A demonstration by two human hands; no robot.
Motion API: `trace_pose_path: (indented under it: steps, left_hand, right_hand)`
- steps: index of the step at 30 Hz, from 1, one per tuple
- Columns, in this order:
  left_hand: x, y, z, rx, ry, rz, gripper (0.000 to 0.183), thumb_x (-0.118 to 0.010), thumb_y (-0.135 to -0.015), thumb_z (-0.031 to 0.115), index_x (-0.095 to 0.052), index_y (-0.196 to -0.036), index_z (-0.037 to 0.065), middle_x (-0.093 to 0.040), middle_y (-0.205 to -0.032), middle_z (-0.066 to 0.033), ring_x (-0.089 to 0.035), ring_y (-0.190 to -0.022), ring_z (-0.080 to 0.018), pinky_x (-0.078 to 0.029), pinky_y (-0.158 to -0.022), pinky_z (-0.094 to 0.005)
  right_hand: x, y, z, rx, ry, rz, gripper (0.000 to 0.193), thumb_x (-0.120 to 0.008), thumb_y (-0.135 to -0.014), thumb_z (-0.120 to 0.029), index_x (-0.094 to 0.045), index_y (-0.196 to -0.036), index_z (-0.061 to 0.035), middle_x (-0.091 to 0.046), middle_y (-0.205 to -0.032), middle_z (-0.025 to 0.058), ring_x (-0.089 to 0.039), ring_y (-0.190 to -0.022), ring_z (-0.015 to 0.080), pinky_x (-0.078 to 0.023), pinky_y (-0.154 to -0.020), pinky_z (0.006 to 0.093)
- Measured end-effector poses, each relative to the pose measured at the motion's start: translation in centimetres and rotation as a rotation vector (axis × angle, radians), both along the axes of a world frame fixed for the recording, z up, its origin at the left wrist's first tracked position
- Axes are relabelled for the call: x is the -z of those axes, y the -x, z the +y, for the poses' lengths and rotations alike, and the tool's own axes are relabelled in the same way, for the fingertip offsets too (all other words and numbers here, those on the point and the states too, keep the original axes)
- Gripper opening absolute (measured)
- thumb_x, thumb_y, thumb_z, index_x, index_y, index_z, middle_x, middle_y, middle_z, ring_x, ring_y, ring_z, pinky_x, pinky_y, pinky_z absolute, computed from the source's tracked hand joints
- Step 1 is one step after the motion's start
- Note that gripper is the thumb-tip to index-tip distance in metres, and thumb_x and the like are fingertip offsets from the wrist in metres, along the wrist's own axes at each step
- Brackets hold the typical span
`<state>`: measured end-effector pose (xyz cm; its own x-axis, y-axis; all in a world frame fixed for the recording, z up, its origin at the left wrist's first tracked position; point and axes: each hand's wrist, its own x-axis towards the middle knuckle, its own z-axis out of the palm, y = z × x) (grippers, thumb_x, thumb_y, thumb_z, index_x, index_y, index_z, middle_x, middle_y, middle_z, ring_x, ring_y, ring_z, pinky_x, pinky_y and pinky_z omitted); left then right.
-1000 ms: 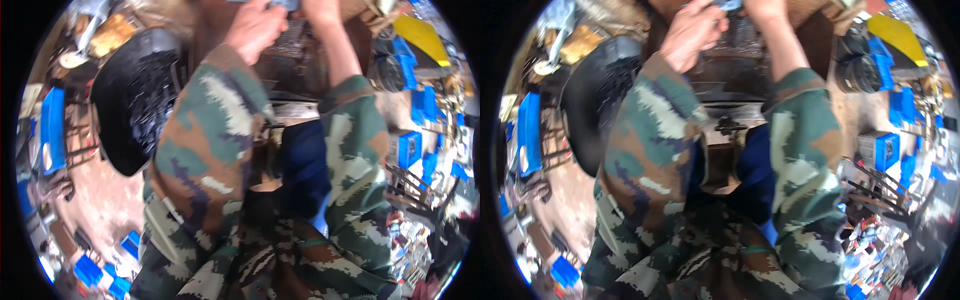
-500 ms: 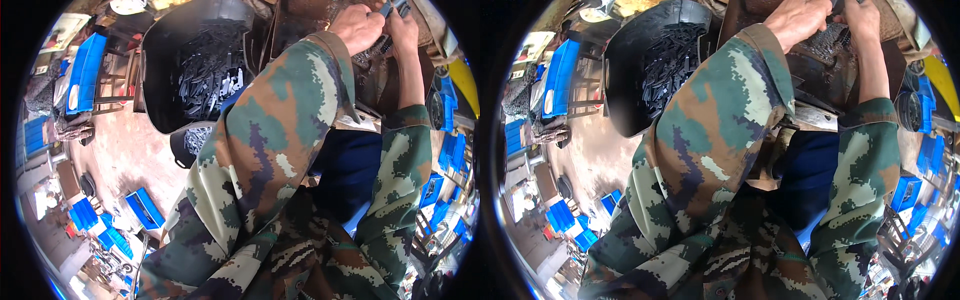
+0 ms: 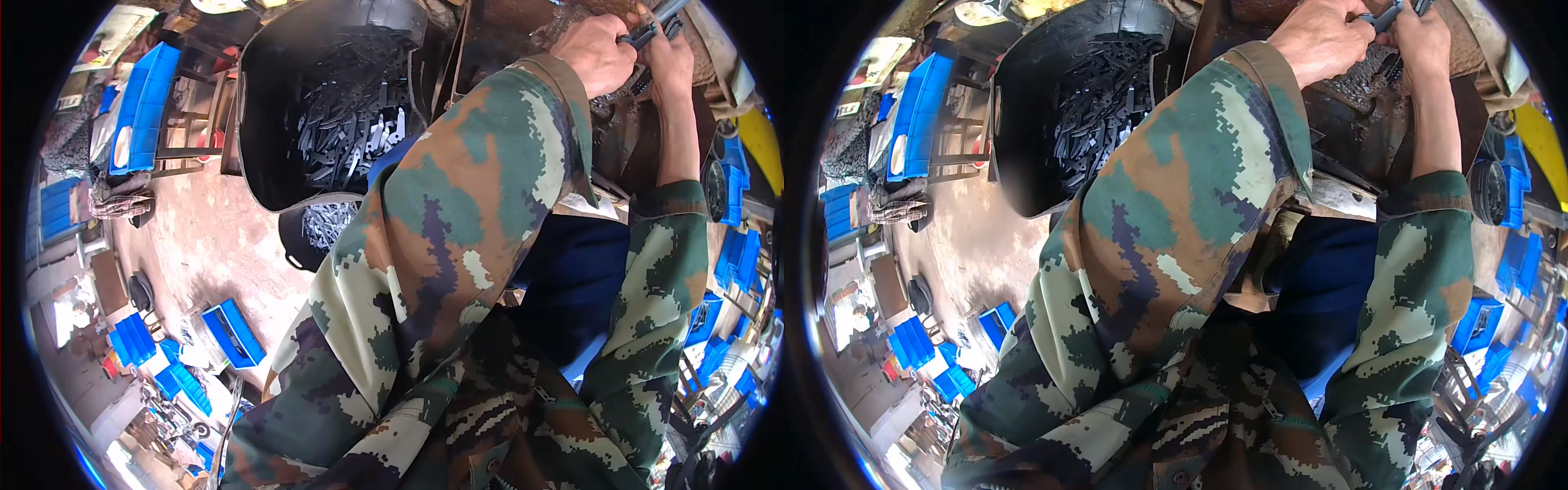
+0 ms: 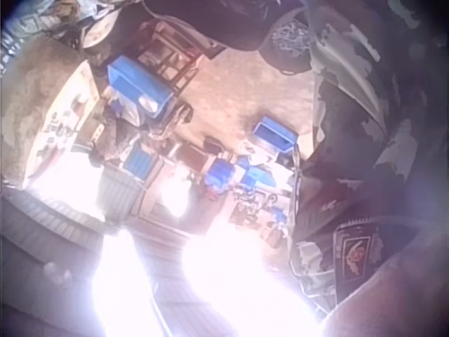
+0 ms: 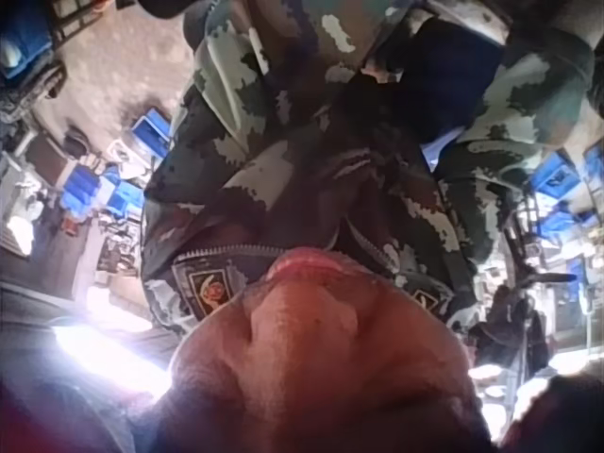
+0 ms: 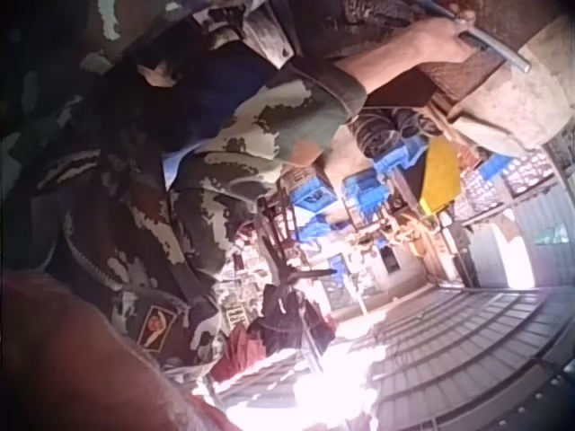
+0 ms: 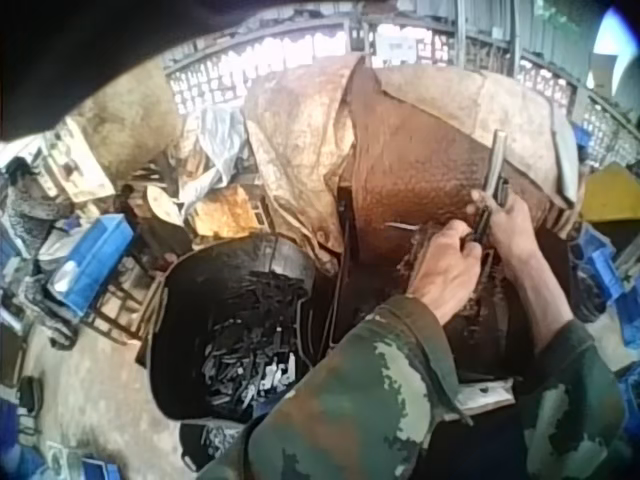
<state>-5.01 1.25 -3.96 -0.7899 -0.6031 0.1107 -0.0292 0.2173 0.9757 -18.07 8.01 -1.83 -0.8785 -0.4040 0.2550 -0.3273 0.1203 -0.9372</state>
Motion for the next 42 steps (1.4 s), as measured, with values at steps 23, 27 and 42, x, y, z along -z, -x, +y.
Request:
trace_pose_path:
  steps: [23,27,42]
  left_hand:
    - [-2.2,-2.0,-0.8,0.041,0.113,0.012,0.033,-0.060,-0.085,0.029,-0.067,-0.106,0.004,-0.068,-0.097,-0.0256,-0.064,-0.098,-0.0437,-0.050,-0.087,-0.0487]
    - [-1.7,-1.7,-0.4,0.021,0.106,0.012,0.034,-0.061,-0.082,0.029,-0.070,-0.105,0.006,-0.070,-0.092,-0.0222,-0.066,-0.094,-0.0405,-0.052,-0.087,-0.0471]
    - [-1.3,-1.3,-0.2,0.008,0.117,0.017,0.034,-0.061,-0.077,0.027,-0.073,-0.102,0.008,-0.071,-0.084,-0.0191,-0.069,-0.087,-0.0377,-0.054,-0.086,-0.0459]
  right_hand:
    - [0.3,-0.2,0.0,-0.095,0.090,-0.029,0.023,-0.073,-0.091,-0.026,-0.061,-0.090,-0.0066,-0.063,-0.078,0.0020,-0.059,-0.065,0.0114,-0.049,-0.057,0.0252]
    - [0.4,0.1,0.2,-0.108,0.068,-0.014,0.023,-0.073,-0.091,-0.027,-0.061,-0.090,-0.0069,-0.063,-0.078,0.0019,-0.059,-0.065,0.0114,-0.049,-0.057,0.0256]
    - [0.2,-0.3,0.0,-0.080,0.100,-0.056,0.022,-0.072,-0.091,-0.026,-0.061,-0.094,-0.0071,-0.063,-0.079,0.0020,-0.059,-0.067,0.0123,-0.050,-0.058,0.0266]
